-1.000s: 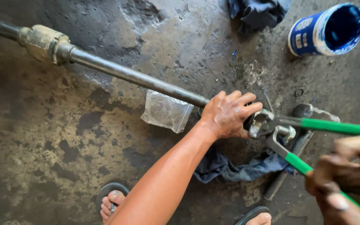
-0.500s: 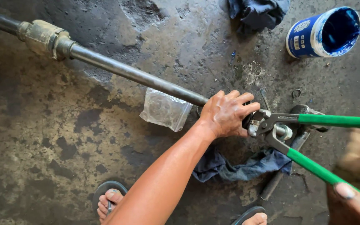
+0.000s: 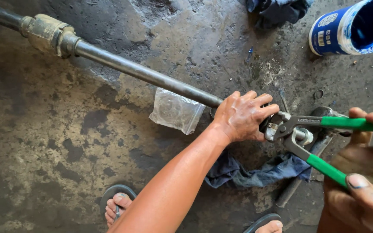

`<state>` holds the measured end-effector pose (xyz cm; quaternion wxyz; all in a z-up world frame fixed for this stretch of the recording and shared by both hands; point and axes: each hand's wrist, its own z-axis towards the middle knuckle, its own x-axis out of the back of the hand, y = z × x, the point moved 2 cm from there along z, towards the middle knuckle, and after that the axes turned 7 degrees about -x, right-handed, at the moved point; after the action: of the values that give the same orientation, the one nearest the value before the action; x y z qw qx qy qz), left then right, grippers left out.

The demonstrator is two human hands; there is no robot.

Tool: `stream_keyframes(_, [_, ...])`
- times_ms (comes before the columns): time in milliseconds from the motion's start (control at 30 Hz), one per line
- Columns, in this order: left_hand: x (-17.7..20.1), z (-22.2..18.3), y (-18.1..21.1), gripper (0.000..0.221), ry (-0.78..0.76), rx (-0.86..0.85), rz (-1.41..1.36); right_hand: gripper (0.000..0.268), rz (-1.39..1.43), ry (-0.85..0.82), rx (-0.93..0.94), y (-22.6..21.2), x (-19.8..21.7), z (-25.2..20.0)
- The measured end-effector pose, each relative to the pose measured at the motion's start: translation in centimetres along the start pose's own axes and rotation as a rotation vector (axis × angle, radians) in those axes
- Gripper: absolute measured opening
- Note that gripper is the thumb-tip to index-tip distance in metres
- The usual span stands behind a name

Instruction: The person works on a car axle shaft lying on the workshop floor, using green-handled pliers to release the boot clamp and pulling the rubber CV boot along the shaft. They fit the boot over the joint, tighten a new clamp with pliers, and wipe the shaft with a rag.

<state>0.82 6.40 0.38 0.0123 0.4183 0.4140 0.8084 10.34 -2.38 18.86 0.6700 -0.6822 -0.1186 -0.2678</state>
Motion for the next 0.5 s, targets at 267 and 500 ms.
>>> stream_keyframes(267, [0.2, -0.3, 0.1, 0.061, 0.024, 0.000, -0.022, 0.073, 0.113, 0.035, 0.034, 2.1, -0.8, 0.8])
stream_keyframes(500, [0.5, -0.4, 0.4, 0.060, 0.032, -0.012, 0.002, 0.056, 0.198, 0.102, 0.045, 3.1, -0.6, 0.5])
